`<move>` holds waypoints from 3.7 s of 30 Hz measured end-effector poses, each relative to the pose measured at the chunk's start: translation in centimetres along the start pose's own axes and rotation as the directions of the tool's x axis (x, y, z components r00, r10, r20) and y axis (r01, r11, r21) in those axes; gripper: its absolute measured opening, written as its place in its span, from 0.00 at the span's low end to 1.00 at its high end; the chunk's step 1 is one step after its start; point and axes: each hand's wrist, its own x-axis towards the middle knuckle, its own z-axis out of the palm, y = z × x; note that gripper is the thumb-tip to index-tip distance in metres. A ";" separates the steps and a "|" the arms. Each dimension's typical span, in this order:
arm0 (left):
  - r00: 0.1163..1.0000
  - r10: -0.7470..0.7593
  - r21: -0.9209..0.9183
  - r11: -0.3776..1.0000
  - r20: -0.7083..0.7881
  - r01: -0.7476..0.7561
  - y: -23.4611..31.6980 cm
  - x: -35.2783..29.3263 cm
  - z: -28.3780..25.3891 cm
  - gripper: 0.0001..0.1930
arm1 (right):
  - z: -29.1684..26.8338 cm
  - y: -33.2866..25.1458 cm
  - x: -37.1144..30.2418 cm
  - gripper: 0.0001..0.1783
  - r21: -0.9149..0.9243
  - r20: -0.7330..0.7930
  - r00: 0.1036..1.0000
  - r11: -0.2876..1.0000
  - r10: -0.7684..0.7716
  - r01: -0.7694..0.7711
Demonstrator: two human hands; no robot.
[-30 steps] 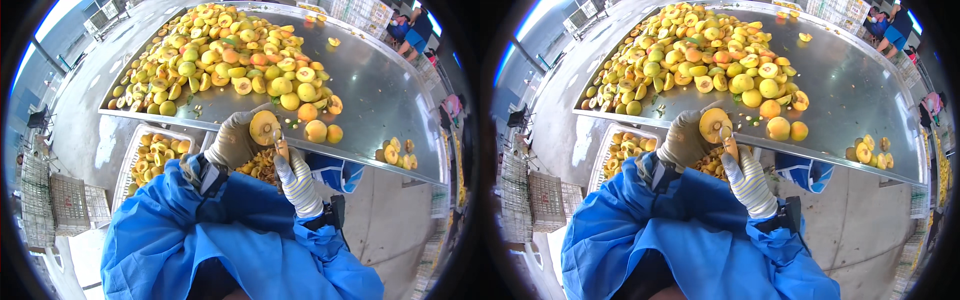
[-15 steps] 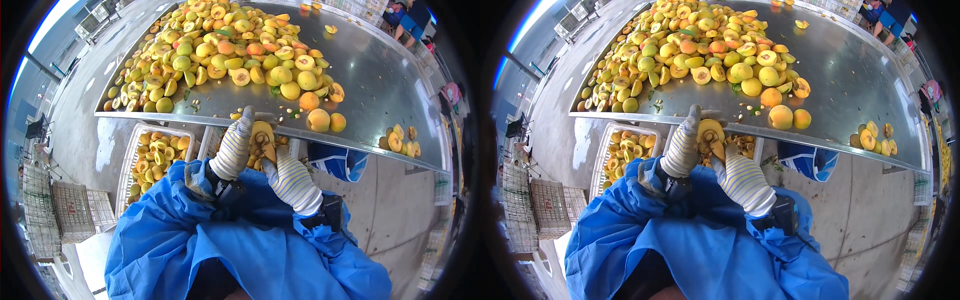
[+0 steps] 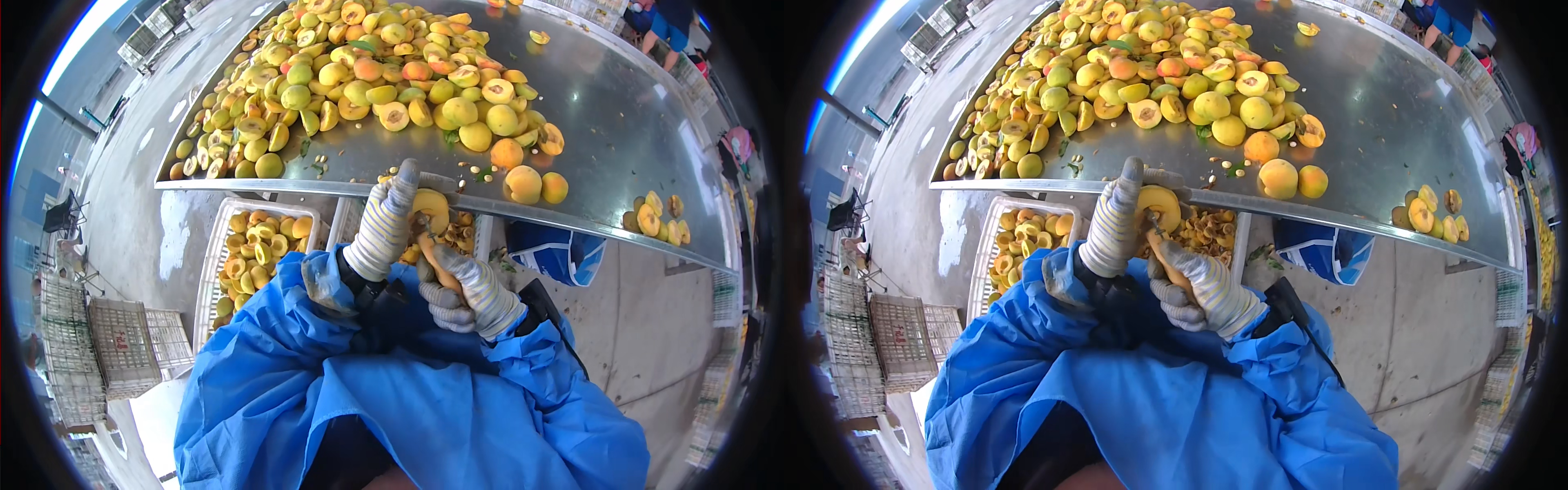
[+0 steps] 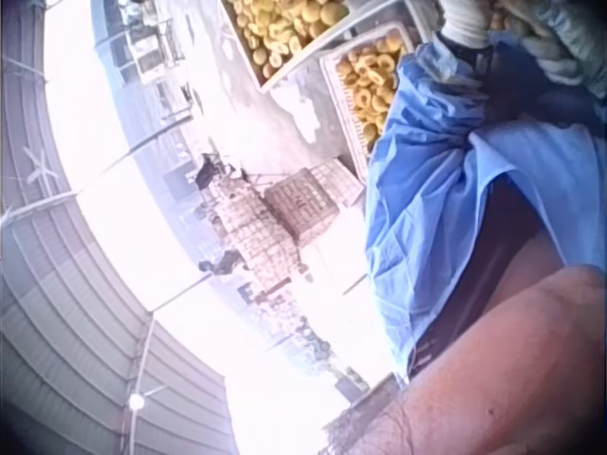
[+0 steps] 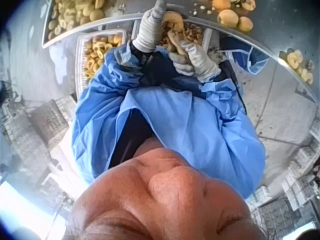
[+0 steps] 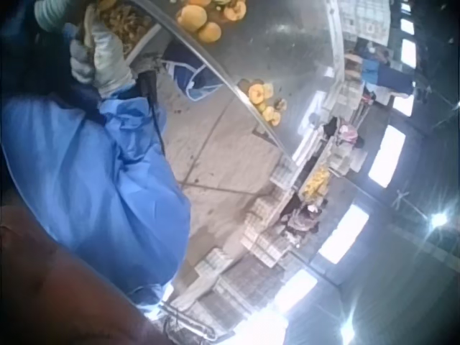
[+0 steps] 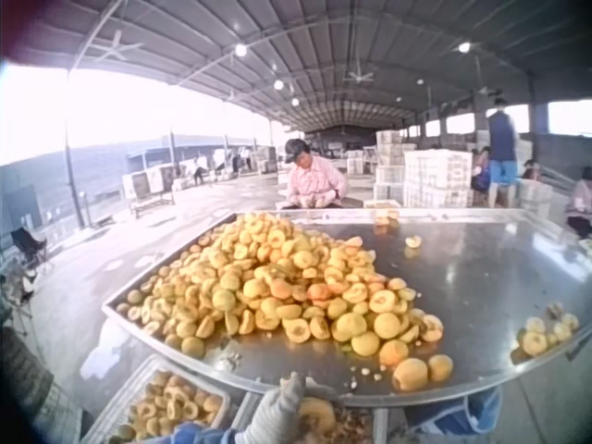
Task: Using a small handheld tool to remove pits from halved apricots on a processing table.
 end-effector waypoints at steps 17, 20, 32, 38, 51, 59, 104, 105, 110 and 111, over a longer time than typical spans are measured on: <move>0.997 -0.072 -0.424 0.903 0.006 0.068 1.6 0.6 -2.4 0.30 | -3.6 0.1 -0.1 0.27 -0.660 -0.186 0.938 0.745 -0.291 0.100; 0.989 -0.145 -0.516 0.848 -0.005 0.122 2.0 0.4 -2.9 0.29 | -3.6 0.4 0.7 0.25 -0.997 -0.034 0.700 -0.020 -0.714 -0.069; 0.989 0.051 -0.078 0.995 -0.137 -0.063 3.7 -1.6 -6.5 0.27 | -2.6 0.0 -0.1 0.25 -0.922 -0.149 0.842 -0.236 -0.519 -0.308; 0.940 -0.034 0.918 0.209 -0.338 0.338 6.9 -8.0 -16.3 0.26 | -2.1 -0.2 -0.8 0.23 -0.933 -0.086 0.846 -0.255 -0.526 -0.254; 0.993 0.045 0.989 0.097 0.109 -0.113 4.8 15.5 -2.4 0.24 | -2.2 -1.1 -0.8 0.32 -0.980 0.040 0.777 -0.177 -0.629 -0.092; 0.984 0.122 0.974 0.204 -0.128 0.102 0.1 19.6 -0.6 0.23 | -2.2 -0.6 -1.0 0.34 -0.989 0.001 0.770 -0.117 -0.638 -0.095; 0.997 -0.078 0.079 0.994 0.022 0.076 2.2 -1.2 0.3 0.39 | -1.6 1.1 1.7 0.22 -0.981 0.126 0.740 -0.193 -0.661 -0.005; 0.996 -0.084 0.082 0.993 0.023 0.082 2.3 -1.1 0.1 0.39 | -2.2 1.1 1.6 0.22 -0.982 0.122 0.740 -0.187 -0.662 -0.005; 0.992 -0.093 -0.072 0.992 0.084 0.099 2.9 -1.2 0.6 0.36 | -2.9 0.2 1.2 0.27 -0.793 -0.007 0.850 0.521 -0.526 0.316; 0.998 -0.065 -0.272 0.961 -0.016 0.058 2.6 -1.3 1.3 0.35 | -1.7 -0.7 0.3 0.26 -0.486 -0.199 0.971 0.874 -0.134 0.021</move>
